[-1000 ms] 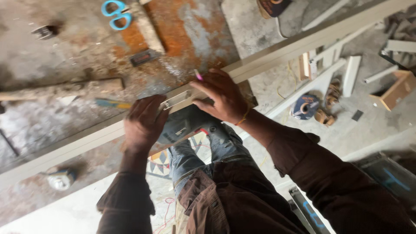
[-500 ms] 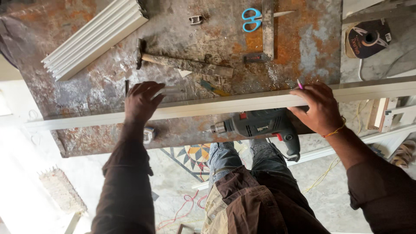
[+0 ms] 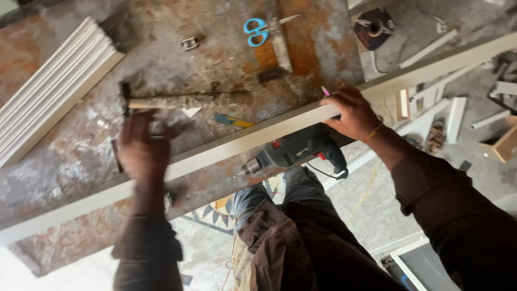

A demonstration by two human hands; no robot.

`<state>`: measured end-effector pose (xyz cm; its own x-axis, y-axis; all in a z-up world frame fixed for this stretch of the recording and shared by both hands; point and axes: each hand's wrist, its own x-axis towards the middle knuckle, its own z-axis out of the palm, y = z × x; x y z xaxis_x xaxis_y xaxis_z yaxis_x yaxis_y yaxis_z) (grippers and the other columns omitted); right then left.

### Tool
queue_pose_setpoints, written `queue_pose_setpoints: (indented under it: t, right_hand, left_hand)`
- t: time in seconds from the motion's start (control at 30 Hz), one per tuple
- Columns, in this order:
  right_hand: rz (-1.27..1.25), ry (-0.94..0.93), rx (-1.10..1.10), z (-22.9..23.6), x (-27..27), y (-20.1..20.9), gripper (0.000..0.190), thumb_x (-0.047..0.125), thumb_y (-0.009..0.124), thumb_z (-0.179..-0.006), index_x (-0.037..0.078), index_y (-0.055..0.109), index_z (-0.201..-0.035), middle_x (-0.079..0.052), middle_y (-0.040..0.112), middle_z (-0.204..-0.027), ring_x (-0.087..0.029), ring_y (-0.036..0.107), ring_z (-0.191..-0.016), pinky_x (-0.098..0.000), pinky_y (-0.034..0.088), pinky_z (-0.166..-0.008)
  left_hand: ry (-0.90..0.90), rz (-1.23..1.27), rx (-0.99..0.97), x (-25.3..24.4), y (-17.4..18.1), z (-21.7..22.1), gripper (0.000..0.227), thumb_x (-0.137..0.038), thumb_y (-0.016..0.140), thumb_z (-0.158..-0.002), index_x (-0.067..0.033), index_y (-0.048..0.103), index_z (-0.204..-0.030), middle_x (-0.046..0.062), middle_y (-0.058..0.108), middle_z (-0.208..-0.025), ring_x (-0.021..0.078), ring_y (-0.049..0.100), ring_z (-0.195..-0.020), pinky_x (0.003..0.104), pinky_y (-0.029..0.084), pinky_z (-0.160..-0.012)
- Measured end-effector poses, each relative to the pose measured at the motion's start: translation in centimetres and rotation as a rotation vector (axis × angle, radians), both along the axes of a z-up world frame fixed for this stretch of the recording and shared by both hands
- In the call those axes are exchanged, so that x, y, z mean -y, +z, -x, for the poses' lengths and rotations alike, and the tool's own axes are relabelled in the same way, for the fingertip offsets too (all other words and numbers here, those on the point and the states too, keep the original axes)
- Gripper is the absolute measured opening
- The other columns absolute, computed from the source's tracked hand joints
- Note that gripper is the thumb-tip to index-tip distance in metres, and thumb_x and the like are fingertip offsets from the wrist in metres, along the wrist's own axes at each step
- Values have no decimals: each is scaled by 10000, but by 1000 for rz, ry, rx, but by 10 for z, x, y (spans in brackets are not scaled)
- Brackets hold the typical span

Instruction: The person measures a long white metal profile with a tape measure and marks it with a pink marker using a metal square as a guide. They then insert a small metal bracket into the profile and tap it into place with a hammer. The person repeats the measuring and marking process at another location on the same profile.

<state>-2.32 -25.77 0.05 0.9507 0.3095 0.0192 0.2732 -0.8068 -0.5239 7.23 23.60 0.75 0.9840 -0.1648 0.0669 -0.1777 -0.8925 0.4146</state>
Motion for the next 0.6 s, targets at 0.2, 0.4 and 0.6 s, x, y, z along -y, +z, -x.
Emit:
queue_pose_setpoints:
  t: [0.2, 0.4, 0.6]
  right_hand:
    - [13, 4, 21, -2, -2, 0, 455, 121, 897, -699, 89, 661, -1087, -111, 681, -1070, -355, 624, -1071, -468, 501, -981]
    - [-15, 26, 37, -1, 6, -9, 472, 135, 886, -691, 80, 657, -1101, -130, 681, -1091, -360, 628, -1075, -473, 490, -984]
    - [-43, 46, 64, 2, 9, -17, 495, 138, 893, -700, 85, 646, -1125, -115, 683, -1083, -350, 630, -1068, -482, 473, -1008]
  left_hand:
    - [-474, -54, 111, 217, -65, -13, 211, -221, 626, -931, -135, 699, -1108, 69, 677, -1146, 282, 616, -1108, 490, 451, -1009]
    - [-413, -228, -12, 287, -111, -53, 177, -204, 603, -954, -79, 669, -1060, 113, 649, -1070, 314, 632, -1014, 498, 511, -852]
    - [-618, -17, 10, 265, -63, -22, 201, -265, 599, -1097, -76, 664, -1075, 142, 643, -1072, 287, 646, -957, 467, 554, -875]
